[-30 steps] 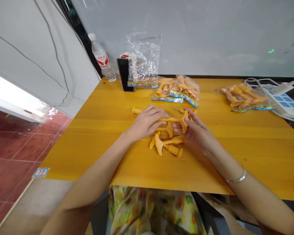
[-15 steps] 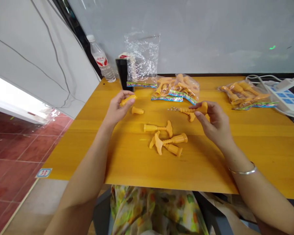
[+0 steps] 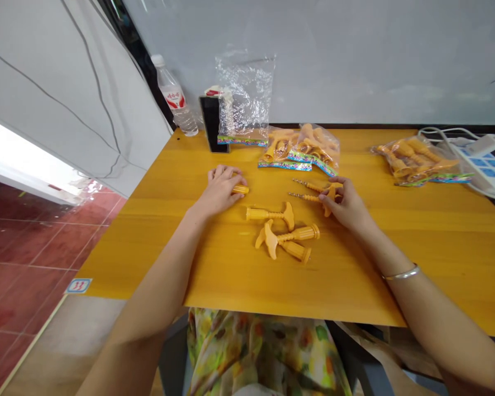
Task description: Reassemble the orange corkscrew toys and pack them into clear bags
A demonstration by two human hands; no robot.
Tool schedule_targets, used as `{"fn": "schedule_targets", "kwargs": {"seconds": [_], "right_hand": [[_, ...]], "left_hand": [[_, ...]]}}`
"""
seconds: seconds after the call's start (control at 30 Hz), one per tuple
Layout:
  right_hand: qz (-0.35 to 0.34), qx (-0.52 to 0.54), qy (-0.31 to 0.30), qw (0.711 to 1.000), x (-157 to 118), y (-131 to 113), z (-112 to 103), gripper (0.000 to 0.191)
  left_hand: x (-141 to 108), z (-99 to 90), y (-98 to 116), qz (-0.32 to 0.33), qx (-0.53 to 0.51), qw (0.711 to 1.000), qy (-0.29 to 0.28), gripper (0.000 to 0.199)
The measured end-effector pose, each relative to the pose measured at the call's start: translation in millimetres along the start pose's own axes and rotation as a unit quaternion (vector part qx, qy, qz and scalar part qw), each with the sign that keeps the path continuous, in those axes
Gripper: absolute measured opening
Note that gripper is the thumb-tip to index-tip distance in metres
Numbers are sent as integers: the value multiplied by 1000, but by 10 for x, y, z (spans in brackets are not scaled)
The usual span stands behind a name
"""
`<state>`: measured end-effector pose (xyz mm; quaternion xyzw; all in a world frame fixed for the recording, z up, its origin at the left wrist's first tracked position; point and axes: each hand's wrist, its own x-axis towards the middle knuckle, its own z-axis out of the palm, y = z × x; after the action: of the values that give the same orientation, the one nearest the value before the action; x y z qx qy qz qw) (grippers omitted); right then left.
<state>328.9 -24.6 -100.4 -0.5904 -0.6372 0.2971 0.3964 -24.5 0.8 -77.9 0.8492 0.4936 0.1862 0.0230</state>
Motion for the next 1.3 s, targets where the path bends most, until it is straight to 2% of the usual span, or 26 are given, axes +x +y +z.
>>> {"fn": "schedule_targets", "kwargs": {"seconds": [0.27,0.4,0.5,0.6,0.7,0.9,1.0,1.07,1.13,1.2,1.3], "right_hand": [[-46,-102,39,993,29,46,-14,49],[-49,-123,43,990,52,79,-22,54],[-53,-151,38,986,42,90,-43,55],[-76,-195,41,977,11,69,-64,50],[-101,-223,57,968,-15,30,-65,46],[-159,-172,82,969,-29,-64,-23,37],[-167,-118,86,975,-54,-163,-5,36],[-151,-43,69,985,-91,-255,9,37],[-110,59,22,992,-143,-355,30,39],[-48,155,-63,985,-206,-447,55,41],[20,224,-211,951,-297,-552,81,42]], "left_hand": [[-15,63,-69,-16,-44,998,-52,23],[-8,-24,56,-8,-50,998,-30,28],[-8,-129,206,18,-85,996,-18,24],[-12,-196,332,59,-139,987,-63,25],[-10,-164,397,99,-159,974,-125,31],[9,-9,440,89,-111,970,-199,27],[11,-20,486,90,-114,978,-147,28],[4,-44,535,103,-133,981,-93,29],[-9,-55,598,121,-151,979,-61,28],[-22,-51,673,132,-160,977,-48,27],[-34,-49,778,142,-199,968,-49,30]]}}
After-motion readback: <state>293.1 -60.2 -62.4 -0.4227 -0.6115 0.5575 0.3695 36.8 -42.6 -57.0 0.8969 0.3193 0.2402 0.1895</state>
